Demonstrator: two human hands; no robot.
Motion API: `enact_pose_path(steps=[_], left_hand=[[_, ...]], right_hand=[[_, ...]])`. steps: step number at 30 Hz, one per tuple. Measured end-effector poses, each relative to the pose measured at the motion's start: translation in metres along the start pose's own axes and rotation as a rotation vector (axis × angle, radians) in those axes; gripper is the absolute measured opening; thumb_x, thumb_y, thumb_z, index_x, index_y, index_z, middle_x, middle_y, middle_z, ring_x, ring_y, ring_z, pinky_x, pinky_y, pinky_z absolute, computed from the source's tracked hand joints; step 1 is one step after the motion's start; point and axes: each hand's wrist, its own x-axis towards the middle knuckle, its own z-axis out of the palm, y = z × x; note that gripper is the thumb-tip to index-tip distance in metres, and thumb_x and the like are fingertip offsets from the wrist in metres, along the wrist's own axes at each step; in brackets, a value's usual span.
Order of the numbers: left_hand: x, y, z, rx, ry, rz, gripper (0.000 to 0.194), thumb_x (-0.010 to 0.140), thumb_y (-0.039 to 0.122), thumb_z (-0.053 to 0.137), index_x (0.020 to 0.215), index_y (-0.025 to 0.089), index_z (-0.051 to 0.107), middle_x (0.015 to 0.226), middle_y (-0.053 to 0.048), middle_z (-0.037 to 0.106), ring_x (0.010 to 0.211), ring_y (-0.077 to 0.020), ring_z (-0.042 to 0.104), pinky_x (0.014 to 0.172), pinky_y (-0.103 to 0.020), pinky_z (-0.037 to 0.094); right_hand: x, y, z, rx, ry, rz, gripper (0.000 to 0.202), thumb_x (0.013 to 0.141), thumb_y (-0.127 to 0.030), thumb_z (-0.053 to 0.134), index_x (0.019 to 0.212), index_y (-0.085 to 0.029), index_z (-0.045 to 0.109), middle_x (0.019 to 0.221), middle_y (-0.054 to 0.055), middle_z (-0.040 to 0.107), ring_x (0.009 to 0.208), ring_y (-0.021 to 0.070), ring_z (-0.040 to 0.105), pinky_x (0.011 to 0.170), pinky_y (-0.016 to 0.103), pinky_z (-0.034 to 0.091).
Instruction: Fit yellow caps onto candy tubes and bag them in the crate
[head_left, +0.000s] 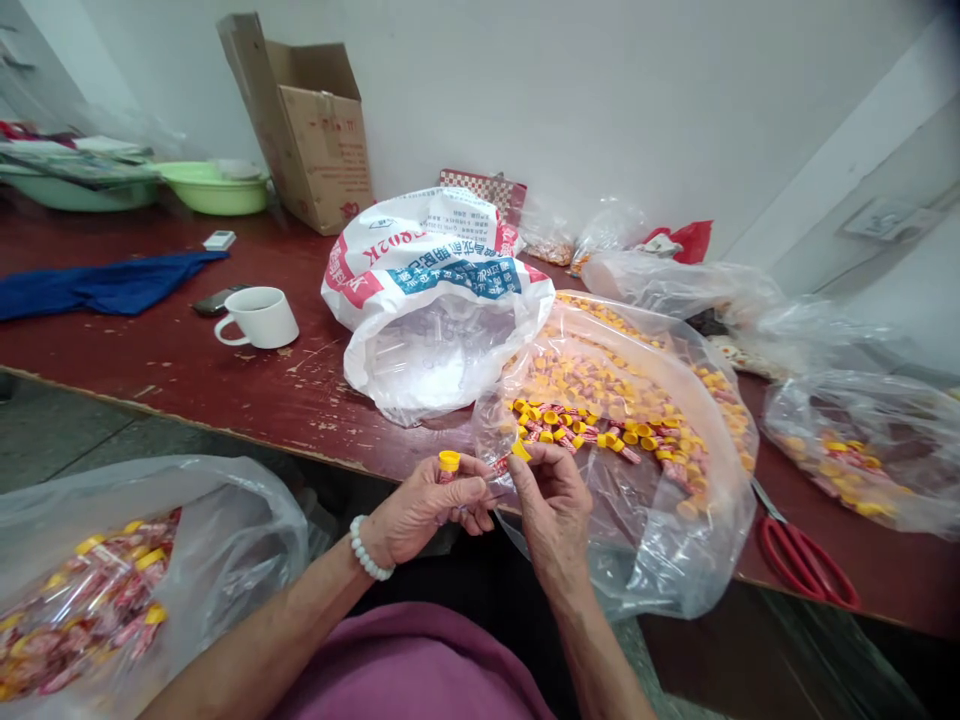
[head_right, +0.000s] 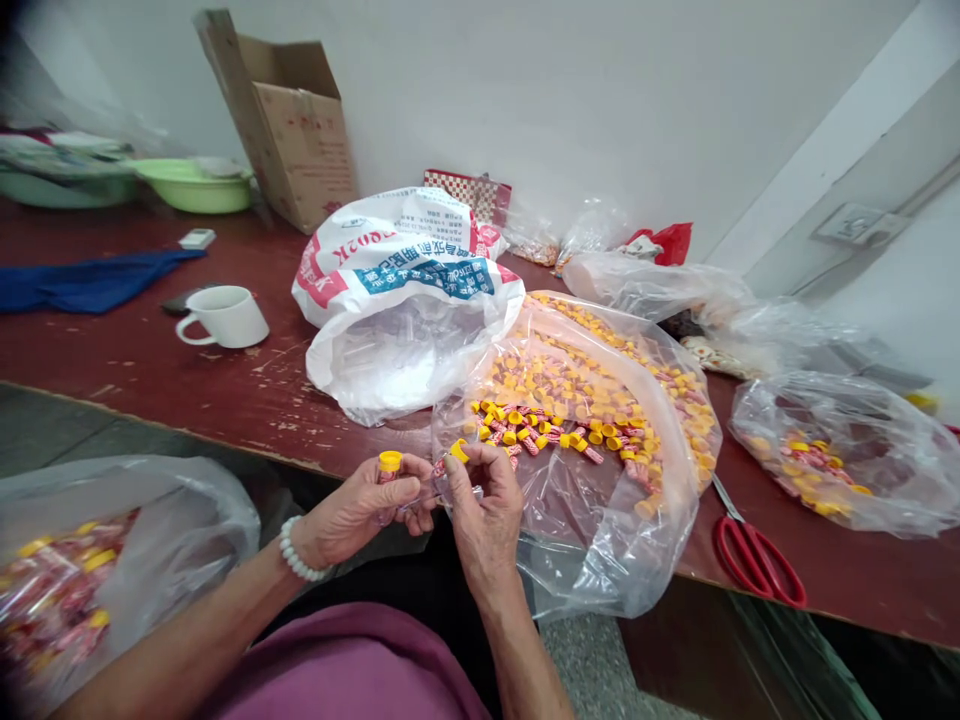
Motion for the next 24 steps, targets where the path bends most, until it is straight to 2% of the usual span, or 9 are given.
enact_pose_path(steps=[4, 6, 8, 10, 13, 15, 19, 24], left_hand=[[-0.002, -0.001, 0.002, 0.007, 0.009, -0.005, 0.026, 0.078, 0.033, 0.067, 0.092, 0.012, 0.059, 0.076, -0.006, 0.064, 0.059, -0.0143, 0.063, 0.056, -0.025, 0.047], [-0.002, -0.002, 0.002, 0.005, 0.029, 0.000, 0.027, 0.079, 0.034, 0.065, 0.092, 0.012, 0.061, 0.076, -0.006, 0.064, 0.059, -0.0145, 0.063, 0.055, -0.024, 0.047], [-0.002, -0.003, 0.003, -0.012, 0.044, 0.001, 0.026, 0.080, 0.036, 0.063, 0.090, 0.011, 0.062, 0.076, -0.006, 0.064, 0.058, -0.0141, 0.062, 0.054, -0.024, 0.046], [-0.002, -0.003, 0.006, -0.050, 0.049, 0.000, 0.025, 0.080, 0.037, 0.063, 0.084, 0.012, 0.061, 0.070, -0.004, 0.062, 0.055, -0.0131, 0.060, 0.053, -0.024, 0.046], [-0.003, -0.002, 0.011, -0.108, 0.056, -0.004, 0.026, 0.079, 0.037, 0.064, 0.078, 0.012, 0.060, 0.063, -0.002, 0.059, 0.051, -0.0110, 0.055, 0.050, -0.022, 0.044], [-0.004, -0.002, 0.013, -0.131, 0.074, -0.024, 0.026, 0.077, 0.037, 0.066, 0.080, 0.012, 0.061, 0.063, -0.003, 0.060, 0.051, -0.0103, 0.054, 0.048, -0.020, 0.042], [-0.004, -0.004, 0.013, -0.171, 0.078, -0.042, 0.024, 0.078, 0.034, 0.066, 0.081, 0.011, 0.062, 0.063, -0.006, 0.063, 0.055, -0.0117, 0.057, 0.049, -0.018, 0.040], [0.002, -0.013, 0.012, -0.400, 0.000, -0.189, 0.026, 0.076, 0.034, 0.066, 0.075, 0.009, 0.064, 0.059, -0.006, 0.062, 0.057, -0.0145, 0.059, 0.059, -0.024, 0.047]], right_hand=[[0.000, -0.001, -0.001, -0.002, 0.113, -0.043, 0.019, 0.080, -0.033, 0.064, 0.088, -0.019, 0.054, 0.077, -0.002, 0.057, 0.069, 0.0110, 0.054, 0.065, 0.024, 0.045], [0.000, -0.002, -0.004, -0.027, 0.118, -0.049, 0.018, 0.082, -0.034, 0.062, 0.089, -0.020, 0.054, 0.078, -0.002, 0.057, 0.069, 0.0114, 0.054, 0.066, 0.024, 0.045], [-0.001, -0.004, -0.007, -0.124, 0.012, -0.083, 0.015, 0.084, -0.034, 0.059, 0.091, -0.021, 0.055, 0.080, 0.000, 0.058, 0.072, 0.0129, 0.055, 0.068, 0.027, 0.046], [-0.003, -0.006, -0.010, -0.278, -0.146, -0.170, 0.018, 0.084, -0.034, 0.058, 0.097, -0.022, 0.056, 0.092, 0.004, 0.060, 0.084, 0.0169, 0.057, 0.076, 0.032, 0.047], [-0.005, -0.008, -0.013, -0.470, -0.287, -0.335, 0.046, 0.071, -0.042, 0.071, 0.108, -0.023, 0.052, 0.118, 0.010, 0.053, 0.112, 0.0253, 0.049, 0.094, 0.044, 0.041], [-0.005, -0.008, -0.013, -0.519, -0.310, -0.411, 0.066, 0.060, -0.046, 0.079, 0.113, -0.023, 0.046, 0.125, 0.012, 0.048, 0.118, 0.0282, 0.045, 0.098, 0.047, 0.038], [-0.008, -0.006, -0.012, -0.529, -0.301, -0.437, 0.079, 0.055, -0.043, 0.083, 0.117, -0.022, 0.039, 0.120, 0.012, 0.050, 0.114, 0.0278, 0.048, 0.096, 0.046, 0.041], [-0.013, -0.007, -0.008, -0.531, -0.275, -0.387, 0.067, 0.057, -0.035, 0.078, 0.112, -0.021, 0.042, 0.105, 0.007, 0.056, 0.097, 0.0237, 0.055, 0.084, 0.038, 0.047]])
